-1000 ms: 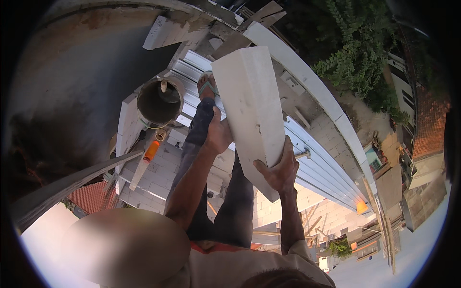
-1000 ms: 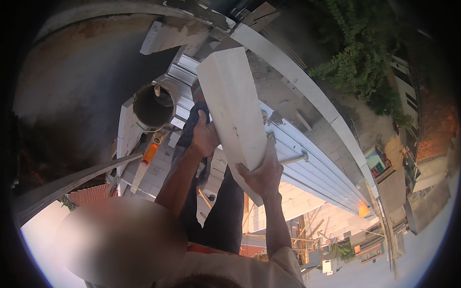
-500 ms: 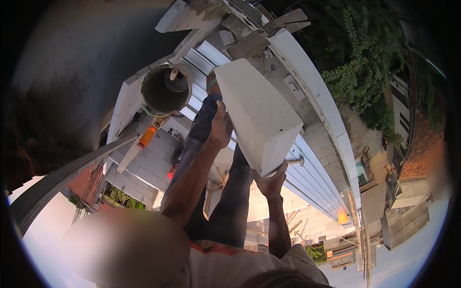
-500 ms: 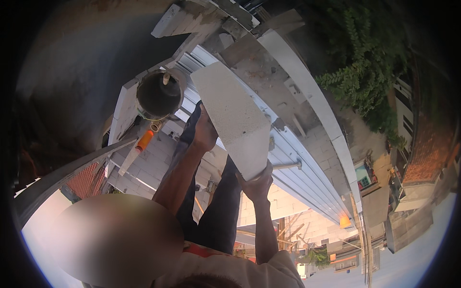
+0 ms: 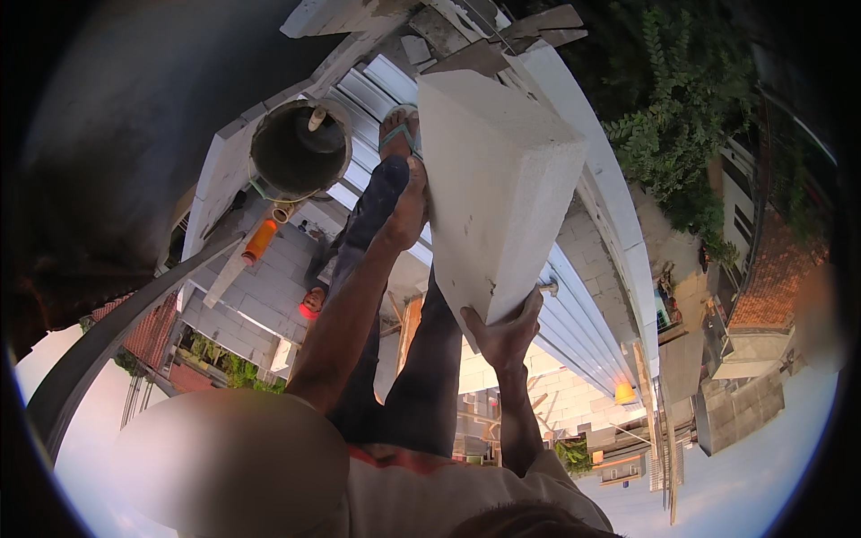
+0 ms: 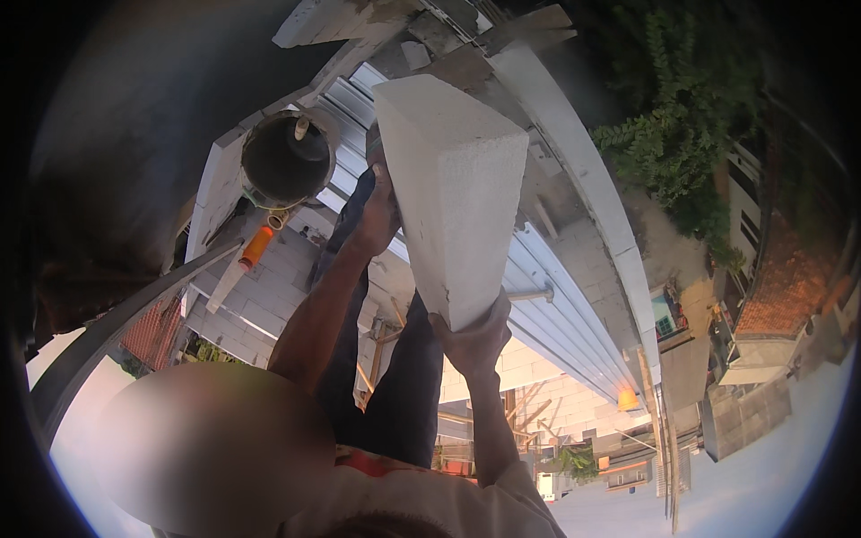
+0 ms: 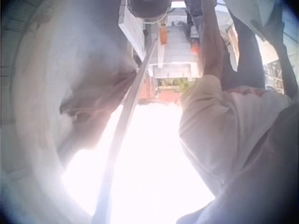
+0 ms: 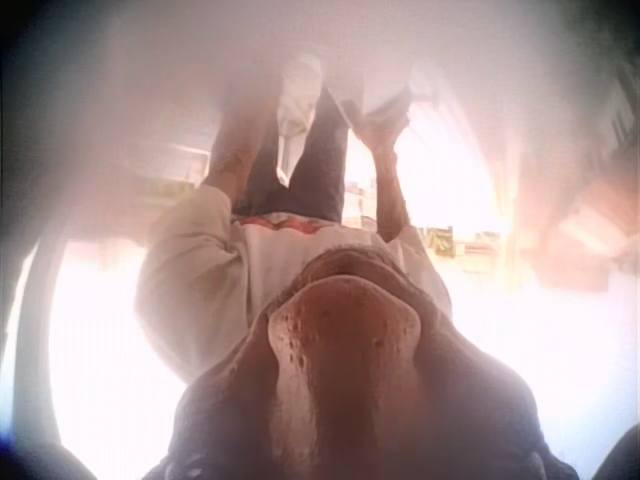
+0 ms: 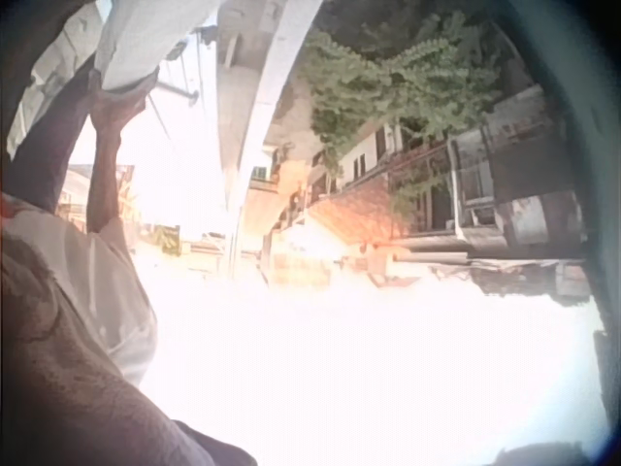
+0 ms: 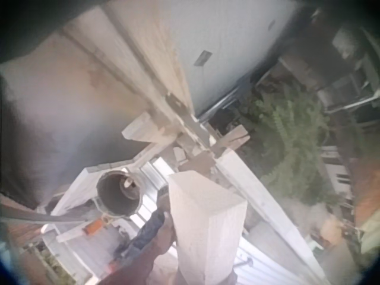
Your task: The person installs white rectangular tiles onto a curved wall section on a rooftop. They apply cement mortar from a bucket using a trowel, position the tiles, and tap them into place with a hammer. The person also uses a tape measure to check dimensions and a string line for alignment.
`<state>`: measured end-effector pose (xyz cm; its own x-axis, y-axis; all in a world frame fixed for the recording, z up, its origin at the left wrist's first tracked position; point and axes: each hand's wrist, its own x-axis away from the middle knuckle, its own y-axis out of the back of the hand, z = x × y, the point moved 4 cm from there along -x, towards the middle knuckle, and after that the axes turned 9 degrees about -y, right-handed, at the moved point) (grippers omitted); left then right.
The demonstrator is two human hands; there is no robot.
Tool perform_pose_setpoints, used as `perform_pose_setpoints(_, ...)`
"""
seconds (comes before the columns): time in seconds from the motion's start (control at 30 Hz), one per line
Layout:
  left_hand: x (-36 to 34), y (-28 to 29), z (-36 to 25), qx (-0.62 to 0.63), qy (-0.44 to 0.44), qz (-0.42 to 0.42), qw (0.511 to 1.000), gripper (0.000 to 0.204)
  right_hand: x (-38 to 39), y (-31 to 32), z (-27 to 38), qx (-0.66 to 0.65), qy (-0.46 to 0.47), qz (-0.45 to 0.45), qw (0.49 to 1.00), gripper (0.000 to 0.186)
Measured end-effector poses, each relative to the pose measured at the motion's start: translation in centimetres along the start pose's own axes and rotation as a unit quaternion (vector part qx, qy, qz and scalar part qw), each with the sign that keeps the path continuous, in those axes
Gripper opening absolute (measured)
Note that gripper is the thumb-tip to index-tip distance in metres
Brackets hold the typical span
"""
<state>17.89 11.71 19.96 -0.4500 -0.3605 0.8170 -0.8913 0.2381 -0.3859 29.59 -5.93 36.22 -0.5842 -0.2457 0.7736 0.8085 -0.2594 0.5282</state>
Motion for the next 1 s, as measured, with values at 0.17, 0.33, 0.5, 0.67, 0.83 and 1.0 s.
perform_pose_setpoints(0.17, -0.2, -2.3, 0.1, -0.055, 0.085, 0.072, 0.992, 0.092, 4.6, -0.1, 3.3, -0.002, -0.022, 0.001, 1.0, 0.103)
perform_pose_setpoints(0.33, -1.9, -3.7, 2.5, -0.137, 0.126, 0.189, 0.964, 0.098, 7.6, 4.5, 3.7, 0.114, 0.175, 0.056, 0.976, 0.08)
perform_pose_setpoints(0.5, -1.8, -6.6, 4.6, -0.235, 0.207, 0.307, 0.899, 0.083, 7.2, 8.8, 10.8, 0.363, 0.48, -0.01, 0.798, 0.043)
perform_pose_setpoints(0.67, 2.7, -13.3, 1.0, -0.368, 0.304, 0.351, 0.806, 0.084, 2.5, 6.2, 11.6, 0.523, 0.481, 0.134, 0.691, 0.053)
perform_pose_setpoints(0.83, 1.3, -10.7, 9.5, -0.46, 0.346, 0.436, 0.692, 0.095, 1.9, 6.6, 10.4, 0.472, 0.453, 0.185, 0.734, 0.061)
perform_pose_setpoints(1.0, -1.1, -11.5, 2.7, -0.594, 0.17, 0.542, 0.569, 0.087, 1.0, 7.0, 8.8, 0.303, 0.443, 0.085, 0.839, 0.059)
